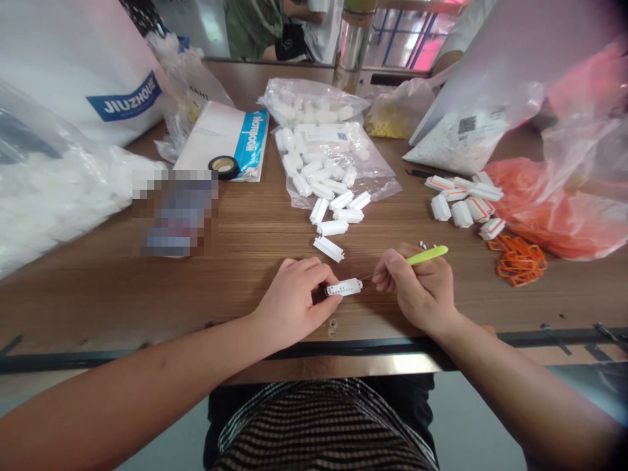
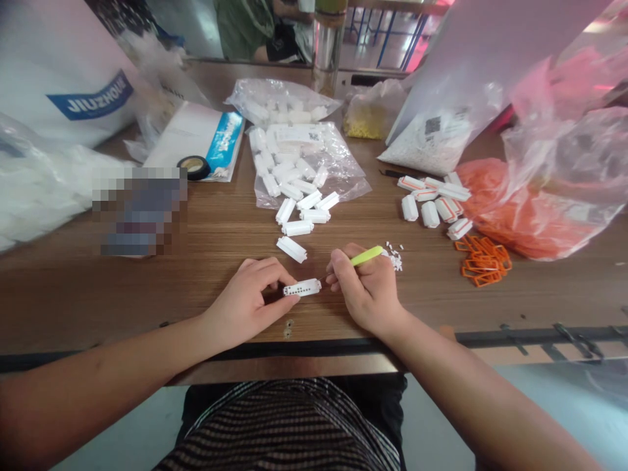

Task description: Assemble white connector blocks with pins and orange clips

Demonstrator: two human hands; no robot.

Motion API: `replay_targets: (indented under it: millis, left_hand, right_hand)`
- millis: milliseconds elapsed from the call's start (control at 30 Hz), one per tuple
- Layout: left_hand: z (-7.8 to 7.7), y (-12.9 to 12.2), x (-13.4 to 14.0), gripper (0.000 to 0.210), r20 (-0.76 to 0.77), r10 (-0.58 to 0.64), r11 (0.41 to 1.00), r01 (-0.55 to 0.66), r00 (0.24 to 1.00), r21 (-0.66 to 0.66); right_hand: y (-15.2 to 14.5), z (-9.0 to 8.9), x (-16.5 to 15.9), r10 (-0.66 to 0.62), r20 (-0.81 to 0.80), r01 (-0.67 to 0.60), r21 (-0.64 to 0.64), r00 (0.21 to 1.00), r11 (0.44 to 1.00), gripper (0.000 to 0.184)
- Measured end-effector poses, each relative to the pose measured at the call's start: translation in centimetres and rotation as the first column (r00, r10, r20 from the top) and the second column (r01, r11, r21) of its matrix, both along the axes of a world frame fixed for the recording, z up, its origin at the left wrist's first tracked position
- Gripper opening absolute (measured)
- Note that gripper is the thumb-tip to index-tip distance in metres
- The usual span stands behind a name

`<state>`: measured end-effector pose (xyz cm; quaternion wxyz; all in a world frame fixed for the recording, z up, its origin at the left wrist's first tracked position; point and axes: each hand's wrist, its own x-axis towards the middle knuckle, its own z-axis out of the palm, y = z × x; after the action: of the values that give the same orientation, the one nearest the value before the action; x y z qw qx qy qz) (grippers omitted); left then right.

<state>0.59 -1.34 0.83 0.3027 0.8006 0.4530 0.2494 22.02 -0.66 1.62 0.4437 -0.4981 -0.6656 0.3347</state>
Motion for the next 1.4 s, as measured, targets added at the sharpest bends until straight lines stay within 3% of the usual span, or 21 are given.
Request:
replay_targets:
  millis: [433, 667, 800, 933, 1400]
  left_hand:
    - [0.0, 0.0, -0.1, 0.006, -0.001, -0.006, 1.000, 0.006, 1.000, 0.009]
    - [0.0, 0.0, -0.1, 0.005, 0.002, -0.010, 1.000, 0.010, 1.000, 0.013]
    - [0.1, 0.0, -0.1, 0.005, 0.000, -0.006, 1.000, 0.006, 1.000, 0.007]
    - [0.1, -0.1, 0.0, 0.005, -0.006, -0.003, 1.000, 0.003, 1.000, -0.002]
    - [0.1, 0.0, -0.1, 0.004, -0.009, -0.011, 1.000, 0.011, 1.000, 0.006]
  right_hand:
    - [0.5, 0.0, 0.1, 0.011, 0.063, -0.006, -0.085, 0.998, 0.996, 0.035]
    - [0.0, 0.7, -0.1, 0.076, 0.294, -0.093, 0.042, 0.953, 0.995, 0.032]
    - [-0.3, 0.5, 0.0, -0.008, 0.159, -0.009, 0.102, 0.987, 0.995, 0.035]
    - [-0.2, 0.2, 0.2, -0.002, 0.047, 0.001, 0.023, 0.999, 1.000, 0.038]
    - [-0.2, 0.0, 0.3, 0.059, 0.083, -0.059, 0.005, 0.995, 0.998, 0.035]
